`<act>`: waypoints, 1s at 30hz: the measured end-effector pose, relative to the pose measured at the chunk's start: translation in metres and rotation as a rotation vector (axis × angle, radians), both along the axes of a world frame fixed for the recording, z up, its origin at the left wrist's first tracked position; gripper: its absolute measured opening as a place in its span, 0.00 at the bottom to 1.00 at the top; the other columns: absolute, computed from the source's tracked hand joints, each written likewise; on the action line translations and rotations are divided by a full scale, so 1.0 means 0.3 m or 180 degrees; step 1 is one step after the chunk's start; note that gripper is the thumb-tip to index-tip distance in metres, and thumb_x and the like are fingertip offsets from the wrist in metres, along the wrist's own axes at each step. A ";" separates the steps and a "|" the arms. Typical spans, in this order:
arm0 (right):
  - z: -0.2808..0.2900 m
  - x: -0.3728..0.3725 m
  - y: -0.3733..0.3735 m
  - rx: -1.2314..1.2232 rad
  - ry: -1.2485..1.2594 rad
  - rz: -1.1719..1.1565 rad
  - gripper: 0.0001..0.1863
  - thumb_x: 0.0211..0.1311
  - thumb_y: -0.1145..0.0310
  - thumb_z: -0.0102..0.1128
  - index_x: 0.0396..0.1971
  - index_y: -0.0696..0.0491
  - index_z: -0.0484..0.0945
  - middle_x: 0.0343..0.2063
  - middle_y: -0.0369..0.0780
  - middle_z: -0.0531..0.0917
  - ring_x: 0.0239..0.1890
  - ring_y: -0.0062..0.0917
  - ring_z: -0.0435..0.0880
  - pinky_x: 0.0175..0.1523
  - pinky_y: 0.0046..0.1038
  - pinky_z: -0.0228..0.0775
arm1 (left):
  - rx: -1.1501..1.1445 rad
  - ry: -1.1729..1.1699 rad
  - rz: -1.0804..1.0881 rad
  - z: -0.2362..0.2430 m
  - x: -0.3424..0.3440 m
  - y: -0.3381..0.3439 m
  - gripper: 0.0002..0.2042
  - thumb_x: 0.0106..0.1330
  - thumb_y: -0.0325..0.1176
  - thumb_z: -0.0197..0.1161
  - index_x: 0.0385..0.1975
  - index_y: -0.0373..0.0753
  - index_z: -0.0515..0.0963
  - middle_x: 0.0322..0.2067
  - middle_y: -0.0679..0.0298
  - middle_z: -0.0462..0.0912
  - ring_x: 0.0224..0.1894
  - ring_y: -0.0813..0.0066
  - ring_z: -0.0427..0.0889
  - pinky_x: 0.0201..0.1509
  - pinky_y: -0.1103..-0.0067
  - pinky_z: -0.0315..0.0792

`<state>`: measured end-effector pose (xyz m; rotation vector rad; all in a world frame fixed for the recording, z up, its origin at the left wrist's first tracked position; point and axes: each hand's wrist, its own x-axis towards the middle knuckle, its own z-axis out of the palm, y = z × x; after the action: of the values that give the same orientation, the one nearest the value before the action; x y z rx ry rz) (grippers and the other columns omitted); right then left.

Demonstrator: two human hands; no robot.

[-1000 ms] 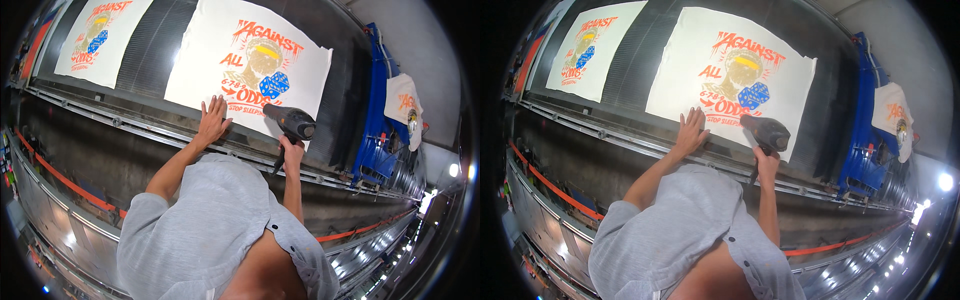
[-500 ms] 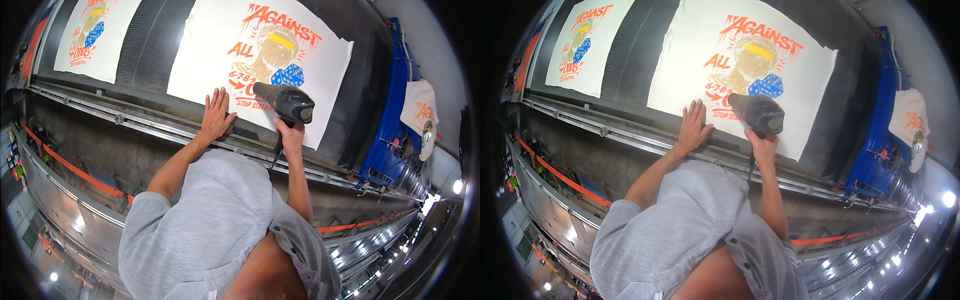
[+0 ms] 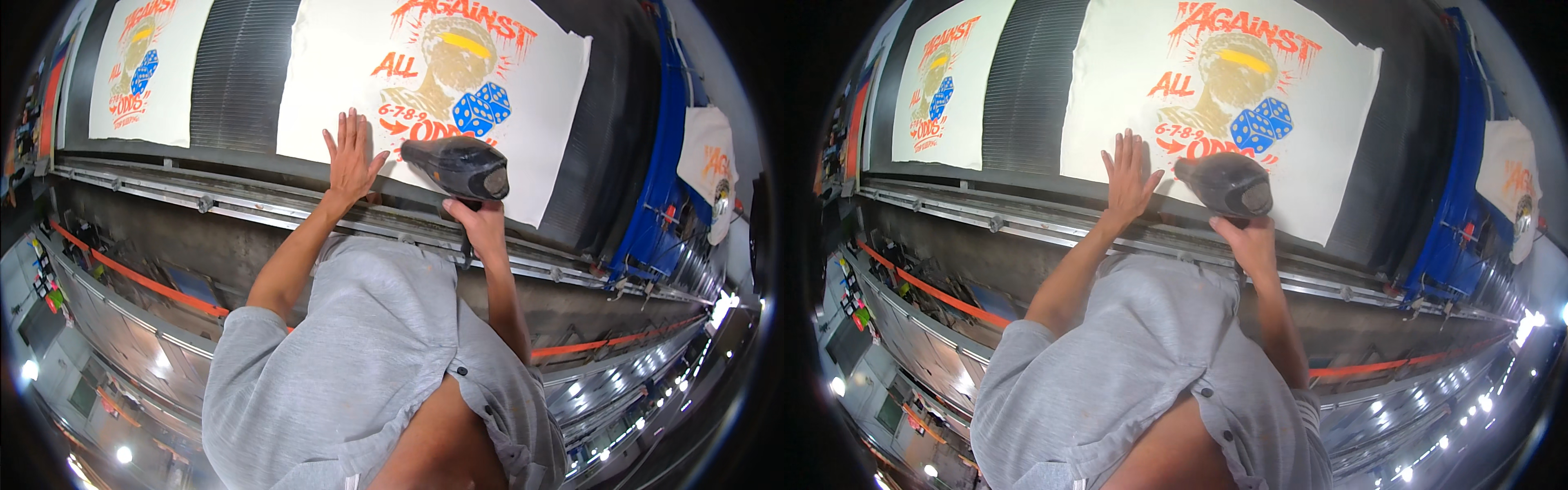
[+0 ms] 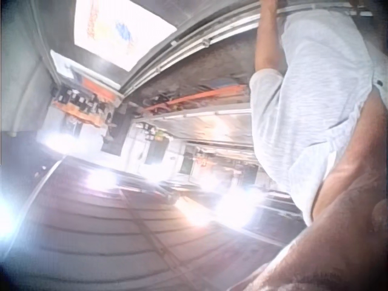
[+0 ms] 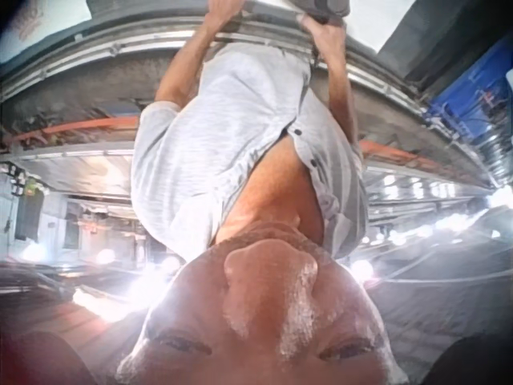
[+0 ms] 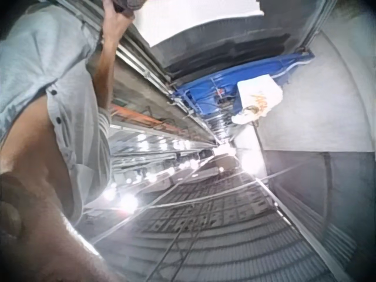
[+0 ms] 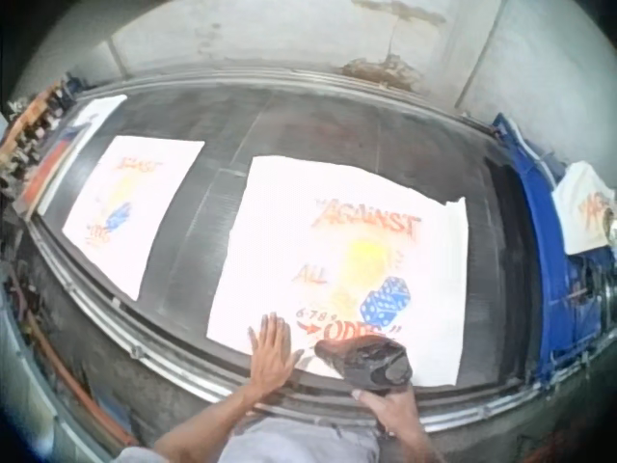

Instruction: The person aligns a screen-printing frame over a white t-shirt on a conveyor, pulls a squeegee to apply red ink, and lifts the frame to reveal the printed design. They then use a heat gun to dry the ink on the shirt before moving to the next station.

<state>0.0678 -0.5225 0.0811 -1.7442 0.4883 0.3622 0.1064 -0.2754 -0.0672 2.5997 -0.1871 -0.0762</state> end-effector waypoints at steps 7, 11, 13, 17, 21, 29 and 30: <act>0.016 -0.110 -0.160 -0.0186 0.0047 -0.0957 0.11 0.53 0.79 0.68 0.37 0.57 0.80 0.29 0.34 0.81 0.25 0.16 0.76 0.29 0.21 0.68 | 0.0116 0.0112 -0.1425 0.021 -0.012 -0.138 0.38 0.69 0.55 0.56 0.73 0.38 0.56 0.76 0.54 0.48 0.79 0.53 0.43 0.76 0.43 0.40; 0.035 -0.119 -0.196 -0.0042 -0.0145 -0.1557 0.09 0.55 0.80 0.66 0.36 0.59 0.79 0.27 0.35 0.80 0.24 0.17 0.75 0.29 0.20 0.67 | 0.0043 0.0157 -0.1742 0.025 -0.027 -0.210 0.38 0.69 0.55 0.56 0.73 0.37 0.57 0.76 0.54 0.50 0.79 0.53 0.44 0.76 0.46 0.42; 0.042 -0.122 -0.202 0.0082 -0.0194 -0.1617 0.07 0.55 0.80 0.66 0.34 0.58 0.79 0.26 0.35 0.79 0.24 0.16 0.75 0.30 0.21 0.67 | 0.0161 0.0134 -0.1762 0.019 -0.027 -0.230 0.39 0.68 0.56 0.56 0.73 0.37 0.57 0.76 0.54 0.50 0.78 0.53 0.45 0.77 0.46 0.41; 0.049 -0.132 -0.204 0.0128 -0.0159 -0.1657 0.09 0.55 0.80 0.67 0.36 0.59 0.80 0.28 0.34 0.81 0.26 0.16 0.76 0.30 0.21 0.68 | 0.0185 0.0092 -0.1248 0.008 -0.010 -0.210 0.40 0.68 0.55 0.57 0.74 0.36 0.55 0.76 0.53 0.48 0.79 0.52 0.43 0.76 0.44 0.39; 0.050 -0.146 -0.208 0.0183 0.0020 -0.1368 0.12 0.54 0.79 0.68 0.39 0.59 0.81 0.31 0.34 0.82 0.28 0.16 0.77 0.31 0.21 0.68 | 0.0499 0.0151 -0.1045 0.006 0.014 -0.158 0.42 0.68 0.56 0.57 0.73 0.31 0.55 0.77 0.52 0.48 0.79 0.52 0.42 0.76 0.43 0.39; 0.025 -0.139 -0.239 -0.0121 -0.0111 -0.1723 0.06 0.53 0.78 0.69 0.31 0.57 0.81 0.26 0.33 0.81 0.26 0.15 0.76 0.31 0.21 0.66 | 0.0086 -0.0028 -0.1604 0.008 0.033 -0.267 0.41 0.68 0.56 0.57 0.74 0.36 0.55 0.77 0.56 0.47 0.79 0.54 0.41 0.78 0.48 0.37; 0.028 -0.136 -0.248 -0.0112 -0.0176 -0.1777 0.06 0.54 0.78 0.69 0.31 0.57 0.81 0.26 0.33 0.81 0.26 0.15 0.76 0.31 0.21 0.66 | 0.0117 0.0173 -0.1716 0.009 0.040 -0.290 0.40 0.69 0.55 0.56 0.75 0.38 0.53 0.77 0.56 0.47 0.79 0.51 0.41 0.77 0.46 0.39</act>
<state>0.0270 -0.5968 0.0896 -1.5676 0.9132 -0.0921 0.1185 -0.3624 -0.0644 2.5078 -0.8663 -0.3421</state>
